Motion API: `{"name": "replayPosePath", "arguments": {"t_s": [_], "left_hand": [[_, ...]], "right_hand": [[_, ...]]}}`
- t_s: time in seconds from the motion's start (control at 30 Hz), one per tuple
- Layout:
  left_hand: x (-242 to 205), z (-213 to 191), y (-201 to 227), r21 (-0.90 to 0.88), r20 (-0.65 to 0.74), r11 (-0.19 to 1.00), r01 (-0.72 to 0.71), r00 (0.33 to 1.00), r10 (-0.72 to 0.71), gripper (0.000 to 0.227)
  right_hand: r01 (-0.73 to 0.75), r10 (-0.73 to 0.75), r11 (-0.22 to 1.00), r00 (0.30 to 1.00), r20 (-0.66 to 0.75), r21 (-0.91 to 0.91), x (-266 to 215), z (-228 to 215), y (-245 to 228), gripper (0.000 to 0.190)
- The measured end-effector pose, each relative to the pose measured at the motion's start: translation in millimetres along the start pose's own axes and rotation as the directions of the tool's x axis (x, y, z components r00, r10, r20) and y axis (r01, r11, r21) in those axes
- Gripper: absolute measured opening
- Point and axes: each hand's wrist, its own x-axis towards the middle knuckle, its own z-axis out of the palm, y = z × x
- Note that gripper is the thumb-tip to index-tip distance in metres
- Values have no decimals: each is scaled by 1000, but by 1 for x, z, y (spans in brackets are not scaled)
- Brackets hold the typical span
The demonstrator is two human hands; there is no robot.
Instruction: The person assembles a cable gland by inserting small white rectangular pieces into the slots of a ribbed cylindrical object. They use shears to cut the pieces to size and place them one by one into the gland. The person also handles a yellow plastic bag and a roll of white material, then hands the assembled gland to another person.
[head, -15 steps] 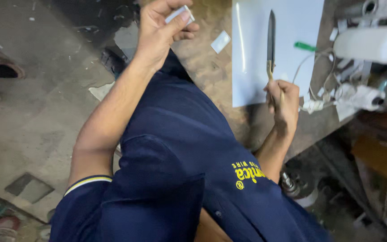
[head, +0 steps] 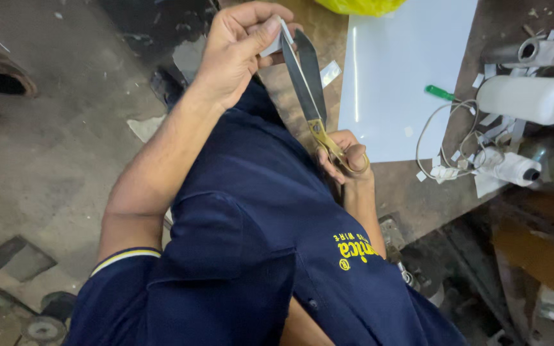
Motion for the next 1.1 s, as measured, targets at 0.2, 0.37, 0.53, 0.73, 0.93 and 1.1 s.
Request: {"name": "replayPosePath", "arguments": {"t_s": [0.2,0.37,0.53,0.73,0.93,1.1], "left_hand": [[-4,-1,1,73,43,992,107,993,-110,17],[-2,-11,-4,97,65,989,110,991,-116,24],[-2,-19,-6,150,66,975,166,982,-177,11],[-3,-23,-11,265,14,950,168,984,-178,15],[-3,-23,-8,286,80,945,160,978,-190,15],[-4,-19,-3,254,94,955,152,979,-181,14]], "right_hand": [[2,-2,1000,1000,7,-3,3,2,-5,87],[-14,14,999,1000,9,-30,3,7,-9,85],[-27,26,997,1000,-17,-69,3,11,-13,84],[-27,24,997,999,-44,-74,0,15,-11,80],[-4,5,1000,1000,-16,13,3,18,-12,61],[-80,75,996,988,-135,-31,1,25,-16,14]]}}
